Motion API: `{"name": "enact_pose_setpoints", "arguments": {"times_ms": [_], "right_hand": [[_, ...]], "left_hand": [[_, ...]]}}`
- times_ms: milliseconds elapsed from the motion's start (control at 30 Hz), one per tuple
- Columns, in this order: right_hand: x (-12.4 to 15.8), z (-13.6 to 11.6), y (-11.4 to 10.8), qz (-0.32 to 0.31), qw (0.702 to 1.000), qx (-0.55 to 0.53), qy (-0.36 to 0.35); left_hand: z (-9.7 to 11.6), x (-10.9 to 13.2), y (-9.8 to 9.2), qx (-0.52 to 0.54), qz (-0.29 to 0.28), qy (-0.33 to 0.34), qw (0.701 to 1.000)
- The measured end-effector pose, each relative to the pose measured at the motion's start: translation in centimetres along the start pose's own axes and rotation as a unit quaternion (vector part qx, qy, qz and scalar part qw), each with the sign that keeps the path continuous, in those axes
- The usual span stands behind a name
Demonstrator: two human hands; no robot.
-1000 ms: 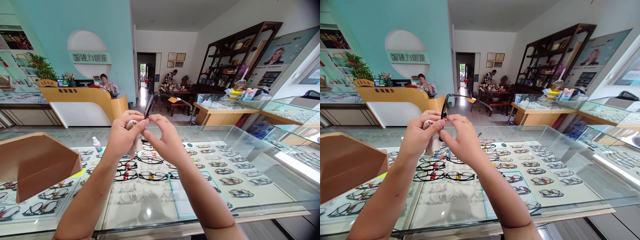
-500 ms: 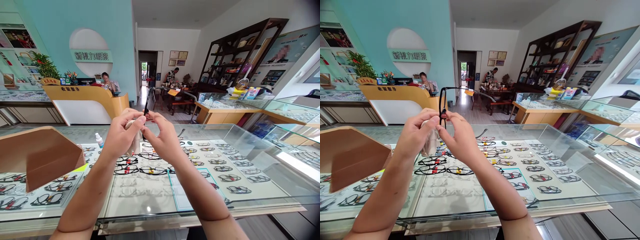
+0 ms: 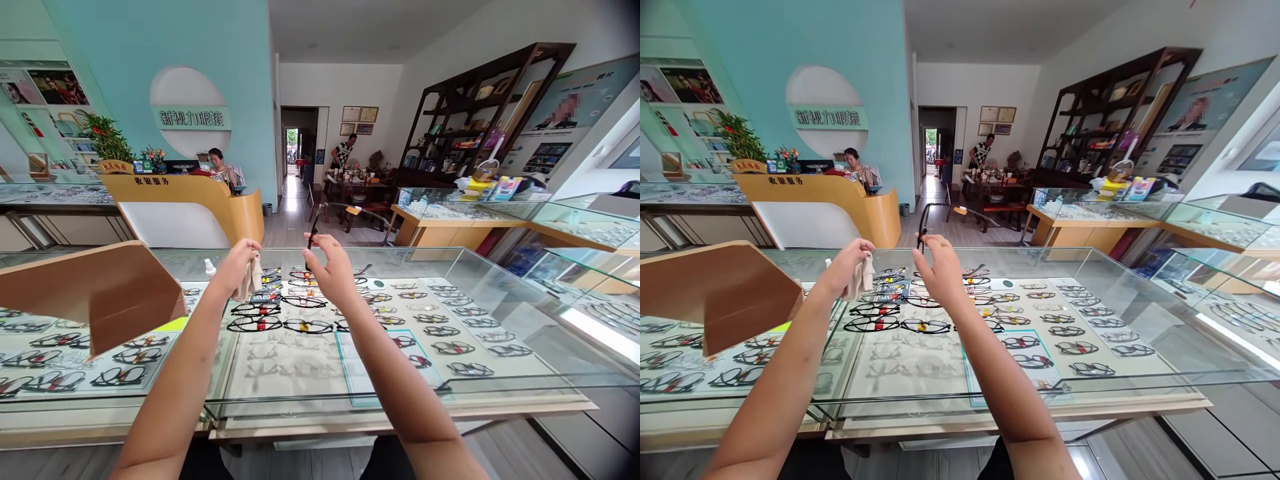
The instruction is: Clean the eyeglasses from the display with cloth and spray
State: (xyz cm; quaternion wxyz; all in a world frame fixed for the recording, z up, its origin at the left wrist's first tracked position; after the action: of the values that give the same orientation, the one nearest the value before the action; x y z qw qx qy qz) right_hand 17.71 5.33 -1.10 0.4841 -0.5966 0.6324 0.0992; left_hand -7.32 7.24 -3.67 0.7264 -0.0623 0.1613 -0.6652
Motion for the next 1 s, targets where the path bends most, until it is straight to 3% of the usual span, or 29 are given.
{"name": "enact_pose_setpoints", "arguments": {"times_ms": [133, 233, 400, 633, 700, 800, 1000], "right_hand": [[1.7, 3.8, 0.5, 0.037, 0.998, 0.039, 0.013], [2.3, 5.5, 1.0, 0.037, 0.998, 0.047, 0.013], [2.4, 6.4, 1.4, 0.042, 0.997, 0.062, 0.013], [2.7, 6.3, 1.6, 0.035, 0.996, 0.081, 0.012], [2.8, 6.3, 1.5, 0.039, 0.996, 0.084, 0.009], [2.8, 6.7, 1.3, 0.055, 0.995, 0.086, 0.014], [2.8, 7.4, 1.3, 0.068, 0.994, 0.081, 0.012]], "left_hand": [[-5.8, -1.8, 1.0, -0.037, -0.018, -0.058, 0.997], [-8.1, -2.0, 1.9, -0.075, -0.024, -0.059, 0.995], [-9.5, -2.1, 2.5, -0.168, -0.031, -0.02, 0.985], [-9.4, -2.2, 2.4, -0.252, -0.006, 0.041, 0.967], [-8.8, -2.2, 1.7, -0.257, 0.037, 0.059, 0.964], [-7.8, -1.9, -0.6, -0.263, 0.168, 0.078, 0.947], [-7.7, -0.5, -5.1, -0.24, 0.422, 0.118, 0.866]]}}
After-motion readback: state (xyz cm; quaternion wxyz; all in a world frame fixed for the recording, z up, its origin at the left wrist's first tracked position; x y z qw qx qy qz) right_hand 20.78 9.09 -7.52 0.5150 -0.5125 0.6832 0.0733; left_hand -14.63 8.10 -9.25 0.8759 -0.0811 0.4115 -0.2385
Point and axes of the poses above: each hand's wrist, its own x-axis away from the middle knuckle, its own y-axis out of the palm, z = x × y, the point moved 7 cm from there along -x, towards the middle knuckle, and after that the axes turned 3 degrees about -z, right-handed, at the moved point
